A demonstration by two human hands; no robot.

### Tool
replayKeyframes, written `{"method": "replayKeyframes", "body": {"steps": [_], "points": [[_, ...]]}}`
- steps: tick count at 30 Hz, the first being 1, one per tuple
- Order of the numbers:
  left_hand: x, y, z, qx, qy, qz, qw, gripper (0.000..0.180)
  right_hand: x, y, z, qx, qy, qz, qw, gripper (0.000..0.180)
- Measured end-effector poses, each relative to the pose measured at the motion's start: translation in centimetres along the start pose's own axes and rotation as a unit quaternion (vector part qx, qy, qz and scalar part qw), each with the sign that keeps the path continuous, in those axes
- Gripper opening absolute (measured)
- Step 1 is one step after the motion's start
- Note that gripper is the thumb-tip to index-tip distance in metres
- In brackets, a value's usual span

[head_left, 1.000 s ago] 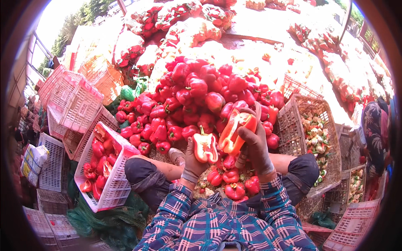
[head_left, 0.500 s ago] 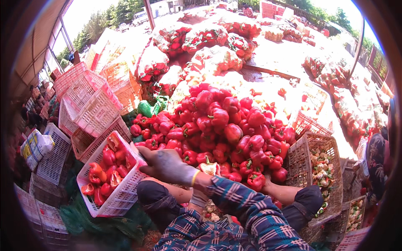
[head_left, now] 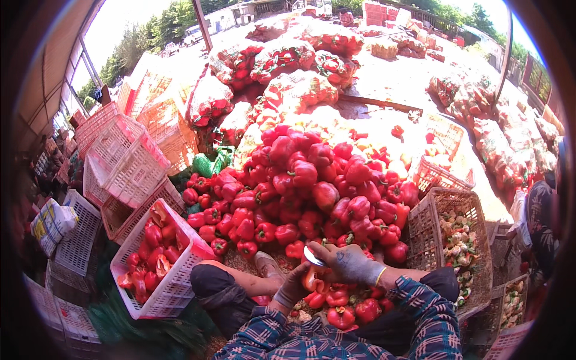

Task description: The person is using a knife to remove the stems and cores from red bell peppers and placing the processed peppers into a white plastic crate.

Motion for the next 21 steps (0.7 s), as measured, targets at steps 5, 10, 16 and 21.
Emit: {"method": "replayKeyframes", "body": {"steps": [5,10,16,21], "points": [[0.5,1.7,-0.8,0.066,-0.026,0.047,0.996,0.051,-1.1,3.2,0.7,-0.097,0.063,-0.04,0.993,0.055],[0.6,2.4,-1.6,-0.007,-0.016,-0.034,0.999,0.049,-3.7,4.5,0.4,-0.077,0.105,-0.164,0.978,0.052],[-0.5,2.4,-2.8,-0.036,0.001,-0.133,0.991,0.049,-4.9,5.6,-0.5,-0.039,0.17,-0.194,0.965,0.045],[-3.3,2.1,-4.3,-0.053,-0.004,-0.183,0.982,0.044,-5.4,9.0,-2.2,-0.098,0.249,-0.501,0.823,0.046]]}}
Point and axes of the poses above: each hand's wrist, its own z-axis away from the middle knuckle, its own y-axis out of the palm, x = y × z, the point moved 2 cm from there along -z, towards the middle knuckle, and after that the axes turned 8 degrees about y, right-handed, at the moved point
